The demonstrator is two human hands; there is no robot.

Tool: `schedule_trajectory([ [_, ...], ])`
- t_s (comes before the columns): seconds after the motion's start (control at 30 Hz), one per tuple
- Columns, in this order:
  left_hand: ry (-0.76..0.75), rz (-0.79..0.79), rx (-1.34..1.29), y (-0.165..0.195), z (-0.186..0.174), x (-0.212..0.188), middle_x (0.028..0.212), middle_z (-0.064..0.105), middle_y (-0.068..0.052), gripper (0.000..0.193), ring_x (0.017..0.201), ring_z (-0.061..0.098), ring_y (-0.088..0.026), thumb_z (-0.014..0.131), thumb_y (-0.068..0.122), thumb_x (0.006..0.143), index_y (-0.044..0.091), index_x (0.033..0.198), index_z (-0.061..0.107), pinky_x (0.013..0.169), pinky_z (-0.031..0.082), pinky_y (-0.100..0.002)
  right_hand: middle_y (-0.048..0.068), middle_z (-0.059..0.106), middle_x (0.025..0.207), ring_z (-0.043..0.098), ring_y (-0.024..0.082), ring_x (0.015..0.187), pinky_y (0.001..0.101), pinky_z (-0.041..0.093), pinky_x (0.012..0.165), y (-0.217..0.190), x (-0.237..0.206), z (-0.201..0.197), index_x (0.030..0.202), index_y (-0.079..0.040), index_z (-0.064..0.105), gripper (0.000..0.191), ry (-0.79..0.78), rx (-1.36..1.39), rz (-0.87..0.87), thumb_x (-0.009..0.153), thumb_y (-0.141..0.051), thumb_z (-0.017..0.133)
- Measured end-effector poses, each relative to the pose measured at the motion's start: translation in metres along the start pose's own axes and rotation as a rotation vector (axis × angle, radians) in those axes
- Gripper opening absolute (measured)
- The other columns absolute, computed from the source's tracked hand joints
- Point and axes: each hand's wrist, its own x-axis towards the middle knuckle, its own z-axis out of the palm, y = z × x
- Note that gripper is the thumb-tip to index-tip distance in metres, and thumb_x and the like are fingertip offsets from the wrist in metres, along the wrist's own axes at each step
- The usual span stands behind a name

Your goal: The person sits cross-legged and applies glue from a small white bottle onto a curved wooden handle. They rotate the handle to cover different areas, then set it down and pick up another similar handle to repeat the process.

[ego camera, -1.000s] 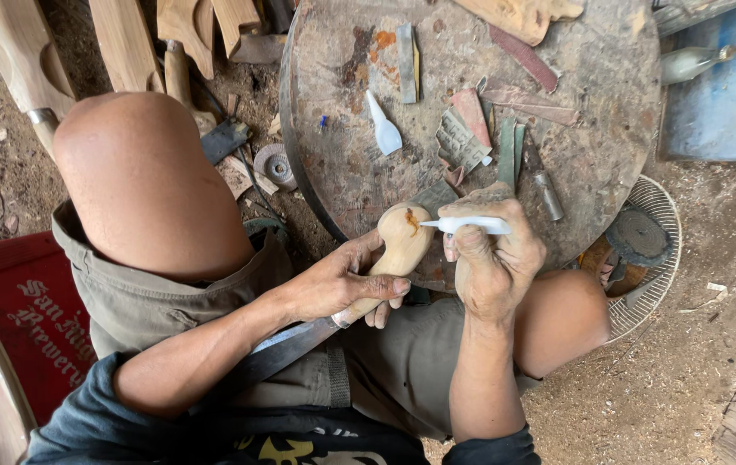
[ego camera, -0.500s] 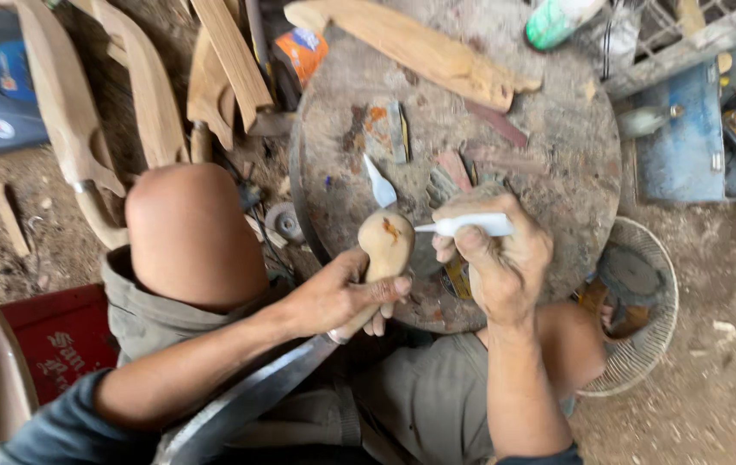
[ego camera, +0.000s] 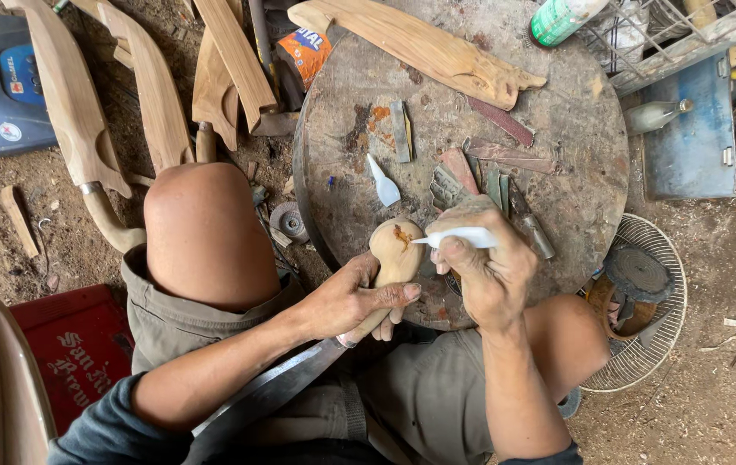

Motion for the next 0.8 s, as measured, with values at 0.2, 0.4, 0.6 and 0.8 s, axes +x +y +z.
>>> schedule_trajectory([
  [0.2, 0.014, -0.026, -0.007, 0.000, 0.000, -0.001, 0.069, 0.065, -0.008, 0.035, 0.053, 0.067, -0.017, 0.071, 0.030, 0.096, -0.002, 0.092, 0.059, 0.049, 0.055, -0.030, 0.017, 0.068, 0.103, 0.063, 0.013, 0.072, 0.0236, 0.053, 0.060, 0.002, 0.000, 0.001, 0.109, 0.006, 0.065, 0.023, -0.030, 0.023, -0.013, 0.107, -0.017, 0.067],
  [0.4, -0.061, -0.006, -0.068, -0.002, -0.002, -0.002, 0.069, 0.066, -0.008, 0.035, 0.053, 0.067, -0.017, 0.071, 0.030, 0.097, -0.003, 0.090, 0.059, 0.050, 0.057, -0.030, 0.018, 0.068, 0.106, 0.064, 0.015, 0.077, 0.0260, 0.053, 0.064, 0.002, -0.007, 0.000, 0.110, 0.007, 0.066, 0.024, 0.021, -0.074, -0.013, 0.105, -0.017, 0.067],
  [0.6, -0.039, -0.002, -0.081, -0.004, -0.004, -0.003, 0.068, 0.066, -0.009, 0.031, 0.049, 0.066, -0.018, 0.072, 0.026, 0.096, -0.002, 0.091, 0.059, 0.049, 0.058, -0.031, 0.015, 0.071, 0.102, 0.062, 0.011, 0.069, 0.0226, 0.053, 0.058, 0.006, -0.008, 0.001, 0.109, 0.004, 0.066, 0.021, -0.012, -0.033, -0.110, 0.108, -0.017, 0.067],
  [0.8, -0.047, -0.003, -0.096, -0.005, -0.005, -0.002, 0.069, 0.066, -0.007, 0.030, 0.053, 0.067, -0.016, 0.072, 0.027, 0.095, -0.001, 0.092, 0.059, 0.047, 0.056, -0.030, 0.017, 0.069, 0.105, 0.064, 0.012, 0.074, 0.0249, 0.053, 0.061, 0.006, -0.011, 0.001, 0.108, 0.005, 0.065, 0.021, -0.017, 0.012, -0.040, 0.106, -0.016, 0.066],
])
